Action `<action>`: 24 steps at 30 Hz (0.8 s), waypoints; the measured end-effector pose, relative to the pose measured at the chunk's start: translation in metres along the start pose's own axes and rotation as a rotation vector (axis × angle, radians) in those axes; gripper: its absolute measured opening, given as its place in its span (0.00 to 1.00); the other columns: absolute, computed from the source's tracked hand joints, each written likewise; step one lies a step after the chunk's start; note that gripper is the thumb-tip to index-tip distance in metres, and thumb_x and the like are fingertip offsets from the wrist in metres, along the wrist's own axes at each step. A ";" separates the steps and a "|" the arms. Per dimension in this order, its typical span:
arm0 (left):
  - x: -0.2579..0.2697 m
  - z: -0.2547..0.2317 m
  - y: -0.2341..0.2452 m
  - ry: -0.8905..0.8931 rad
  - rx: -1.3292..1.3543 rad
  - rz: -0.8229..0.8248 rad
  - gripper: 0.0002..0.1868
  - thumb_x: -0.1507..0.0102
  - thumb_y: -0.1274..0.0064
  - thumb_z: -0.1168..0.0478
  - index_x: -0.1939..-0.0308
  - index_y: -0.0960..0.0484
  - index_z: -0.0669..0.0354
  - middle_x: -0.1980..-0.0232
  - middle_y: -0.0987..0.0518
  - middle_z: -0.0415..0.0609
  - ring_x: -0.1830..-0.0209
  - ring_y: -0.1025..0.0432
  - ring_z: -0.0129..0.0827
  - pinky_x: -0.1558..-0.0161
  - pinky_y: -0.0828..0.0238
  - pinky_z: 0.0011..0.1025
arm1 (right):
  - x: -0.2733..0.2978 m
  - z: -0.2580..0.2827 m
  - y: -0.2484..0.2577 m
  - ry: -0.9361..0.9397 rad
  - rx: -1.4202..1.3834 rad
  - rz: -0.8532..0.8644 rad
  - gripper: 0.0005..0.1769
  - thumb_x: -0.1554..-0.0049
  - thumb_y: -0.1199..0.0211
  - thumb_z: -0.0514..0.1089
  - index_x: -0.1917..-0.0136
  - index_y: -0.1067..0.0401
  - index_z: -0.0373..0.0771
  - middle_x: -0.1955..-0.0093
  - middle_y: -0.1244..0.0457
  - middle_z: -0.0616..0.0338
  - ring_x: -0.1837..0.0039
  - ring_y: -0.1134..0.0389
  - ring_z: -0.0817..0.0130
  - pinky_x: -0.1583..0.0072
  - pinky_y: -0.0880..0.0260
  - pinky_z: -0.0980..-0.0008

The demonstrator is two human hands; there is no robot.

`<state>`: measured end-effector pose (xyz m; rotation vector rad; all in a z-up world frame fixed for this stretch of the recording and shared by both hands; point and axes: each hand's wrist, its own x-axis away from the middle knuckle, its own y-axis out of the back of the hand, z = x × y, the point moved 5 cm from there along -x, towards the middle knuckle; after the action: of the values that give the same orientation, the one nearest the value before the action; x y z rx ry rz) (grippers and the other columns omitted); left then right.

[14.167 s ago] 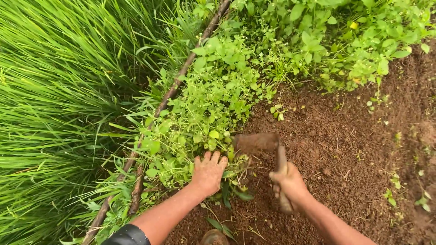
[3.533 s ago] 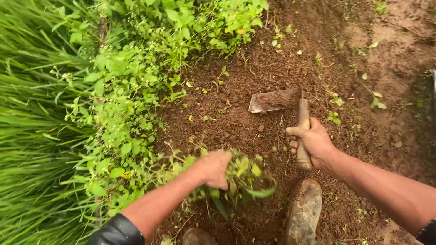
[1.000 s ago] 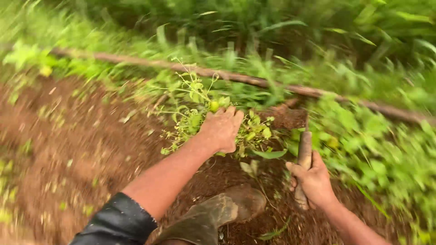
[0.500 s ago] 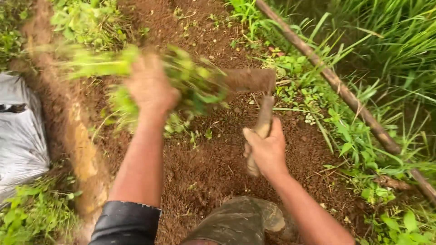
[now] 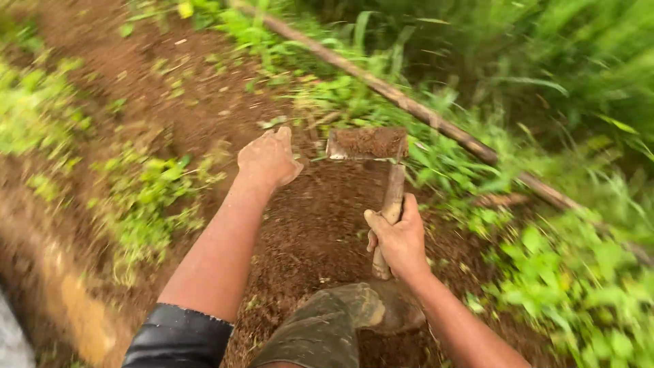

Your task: Weeding a garden bed using a hand hoe

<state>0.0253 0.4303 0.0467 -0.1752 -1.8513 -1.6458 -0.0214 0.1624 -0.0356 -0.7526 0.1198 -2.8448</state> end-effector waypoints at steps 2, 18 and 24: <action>-0.007 -0.051 -0.002 -0.130 -0.086 0.013 0.28 0.43 0.52 0.54 0.39 0.28 0.59 0.37 0.25 0.67 0.39 0.25 0.61 0.43 0.26 0.57 | 0.017 -0.004 0.030 -0.009 -0.078 -0.088 0.22 0.44 0.34 0.35 0.42 0.40 0.33 0.77 0.40 0.46 0.79 0.35 0.57 0.74 0.30 0.61; 0.125 -0.448 -0.212 -1.636 -0.691 0.335 0.21 0.36 0.50 0.47 0.50 0.20 0.59 0.51 0.19 0.58 0.46 0.23 0.54 0.43 0.26 0.50 | 0.210 -0.123 0.249 -0.100 -0.620 -1.207 0.22 0.44 0.30 0.37 0.44 0.41 0.38 0.77 0.40 0.45 0.80 0.36 0.53 0.77 0.30 0.53; 0.189 -0.487 -0.334 -2.256 -0.812 0.387 0.22 0.35 0.51 0.53 0.39 0.29 0.54 0.38 0.26 0.55 0.35 0.29 0.52 0.37 0.30 0.46 | 0.311 -0.185 0.251 -0.043 -0.882 -1.627 0.21 0.40 0.36 0.37 0.42 0.46 0.36 0.66 0.42 0.48 0.74 0.35 0.58 0.73 0.28 0.55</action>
<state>-0.1083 -0.1492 -0.1304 -3.4578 -1.4322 -1.4867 -0.3362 -0.1424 -0.0787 -1.5930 1.4127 -4.2193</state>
